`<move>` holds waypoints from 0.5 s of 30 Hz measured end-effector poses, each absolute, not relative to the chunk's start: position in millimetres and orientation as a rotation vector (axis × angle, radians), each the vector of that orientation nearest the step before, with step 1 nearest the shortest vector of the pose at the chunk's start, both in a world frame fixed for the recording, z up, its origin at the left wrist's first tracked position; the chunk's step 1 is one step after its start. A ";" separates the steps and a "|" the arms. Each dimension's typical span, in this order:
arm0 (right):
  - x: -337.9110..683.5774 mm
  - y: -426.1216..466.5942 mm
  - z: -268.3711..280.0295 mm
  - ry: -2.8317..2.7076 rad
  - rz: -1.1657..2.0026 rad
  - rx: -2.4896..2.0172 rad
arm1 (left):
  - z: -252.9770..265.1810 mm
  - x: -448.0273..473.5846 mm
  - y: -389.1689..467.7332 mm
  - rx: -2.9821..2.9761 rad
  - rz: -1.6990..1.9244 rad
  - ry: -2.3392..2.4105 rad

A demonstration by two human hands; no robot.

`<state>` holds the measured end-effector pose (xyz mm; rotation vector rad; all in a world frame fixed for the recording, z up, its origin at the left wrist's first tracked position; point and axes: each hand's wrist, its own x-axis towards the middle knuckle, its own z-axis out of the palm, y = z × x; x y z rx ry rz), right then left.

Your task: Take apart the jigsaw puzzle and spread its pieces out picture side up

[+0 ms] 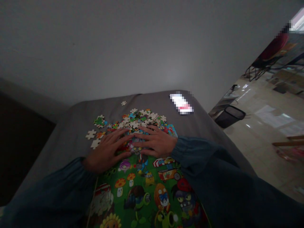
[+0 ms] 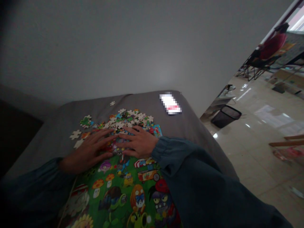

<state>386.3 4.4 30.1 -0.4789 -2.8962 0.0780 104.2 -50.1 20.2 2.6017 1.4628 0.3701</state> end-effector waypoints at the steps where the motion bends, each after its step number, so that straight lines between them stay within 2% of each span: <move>1: 386.5 5.1 29.7 -2.880 0.055 -0.558 | 16.3 105.6 -50.1 2.588 0.335 1.473; 6: 386.5 11.1 24.2 -2.725 0.009 -0.931 | 13.8 110.8 -44.2 2.564 0.433 1.683; 10: 387.3 13.5 22.5 -2.548 -0.012 -1.104 | 21.6 113.6 -38.4 2.535 0.704 1.904; 12: 387.9 12.6 25.2 -2.553 0.022 -1.030 | 23.8 111.8 -36.4 2.484 0.827 2.008; 15: 388.1 8.6 30.4 -2.756 0.149 -0.611 | 25.2 108.8 -36.8 2.484 0.868 1.978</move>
